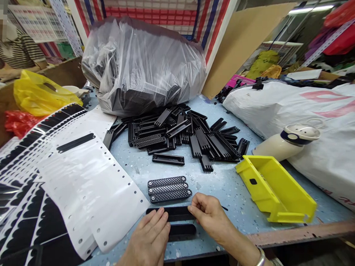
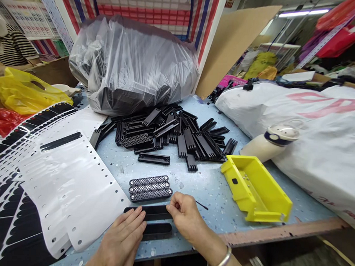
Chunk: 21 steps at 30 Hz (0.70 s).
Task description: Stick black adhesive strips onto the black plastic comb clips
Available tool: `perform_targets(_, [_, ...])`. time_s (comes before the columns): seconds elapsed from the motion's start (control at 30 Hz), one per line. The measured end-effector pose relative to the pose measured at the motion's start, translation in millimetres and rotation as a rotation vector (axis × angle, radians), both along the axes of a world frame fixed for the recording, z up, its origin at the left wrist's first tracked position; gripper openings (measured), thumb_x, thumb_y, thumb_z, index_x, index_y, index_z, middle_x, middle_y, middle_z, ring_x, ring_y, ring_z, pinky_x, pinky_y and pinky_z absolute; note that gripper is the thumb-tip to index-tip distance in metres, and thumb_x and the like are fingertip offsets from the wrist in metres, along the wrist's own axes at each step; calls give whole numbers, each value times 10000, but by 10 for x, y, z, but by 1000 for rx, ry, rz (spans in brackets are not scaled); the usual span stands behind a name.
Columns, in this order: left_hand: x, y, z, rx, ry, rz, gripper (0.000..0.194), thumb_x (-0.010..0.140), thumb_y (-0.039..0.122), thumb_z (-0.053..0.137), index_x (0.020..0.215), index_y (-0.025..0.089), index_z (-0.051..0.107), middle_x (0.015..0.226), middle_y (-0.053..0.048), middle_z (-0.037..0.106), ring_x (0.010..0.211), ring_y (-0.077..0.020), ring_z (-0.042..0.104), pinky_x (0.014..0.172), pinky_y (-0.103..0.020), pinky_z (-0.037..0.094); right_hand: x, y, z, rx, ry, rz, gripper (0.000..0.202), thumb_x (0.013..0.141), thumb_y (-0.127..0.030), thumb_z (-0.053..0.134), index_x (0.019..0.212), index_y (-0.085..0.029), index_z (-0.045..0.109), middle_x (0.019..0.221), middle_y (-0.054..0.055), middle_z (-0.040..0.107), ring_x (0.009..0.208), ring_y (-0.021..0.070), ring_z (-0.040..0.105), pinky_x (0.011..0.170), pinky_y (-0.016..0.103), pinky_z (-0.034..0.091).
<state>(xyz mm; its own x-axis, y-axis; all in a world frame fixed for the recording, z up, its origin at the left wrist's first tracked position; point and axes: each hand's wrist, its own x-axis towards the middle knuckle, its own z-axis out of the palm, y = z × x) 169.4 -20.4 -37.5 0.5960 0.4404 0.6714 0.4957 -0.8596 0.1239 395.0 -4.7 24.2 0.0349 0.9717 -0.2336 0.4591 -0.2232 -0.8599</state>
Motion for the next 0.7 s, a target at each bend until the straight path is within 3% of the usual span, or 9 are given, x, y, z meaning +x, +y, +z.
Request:
perform_targets(0.17, [8,-22,-48,-12,6,21,389,942,26,341,1128,112,672,1135,-108,753,1213,-240,627,973,-372,550,-17,-48,-63,121,-93,-7,208,747,-365,528,599,-249,438,494,-60,425,487,140,438,487,266,367])
perform_targets(0.4, [10,-43,-121,-7,14,27,401,933,41,336,1155,119,661,1158,-117,744,1233,-239,611,981,-374,546,25,-102,-101,106,-15,-60,293,857,-488,476,704,-240,505,552,-41,520,495,151,549,501,267,466])
perform_targets(0.53, [29,-28,-136,15,-10,42,392,922,39,344,1121,126,670,1128,-125,753,1211,-239,628,978,-377,550,-3,-102,-126,131,-81,-71,284,784,-496,564,779,-214,598,511,-58,490,465,150,501,493,273,428])
perform_targets(0.6, [28,-13,-116,36,-29,39,385,916,32,355,1109,127,674,1114,-126,757,1207,-232,631,994,-371,540,-34,-89,-149,173,-163,-50,257,750,-458,601,650,-228,546,487,-59,458,464,138,448,488,264,382])
perform_targets(0.7, [10,10,-68,54,-44,15,364,916,33,369,1100,115,672,1120,-132,754,1222,-229,620,1014,-355,524,-57,-59,-186,223,-227,-30,404,802,-474,540,519,-243,368,468,-58,379,466,121,372,489,255,324])
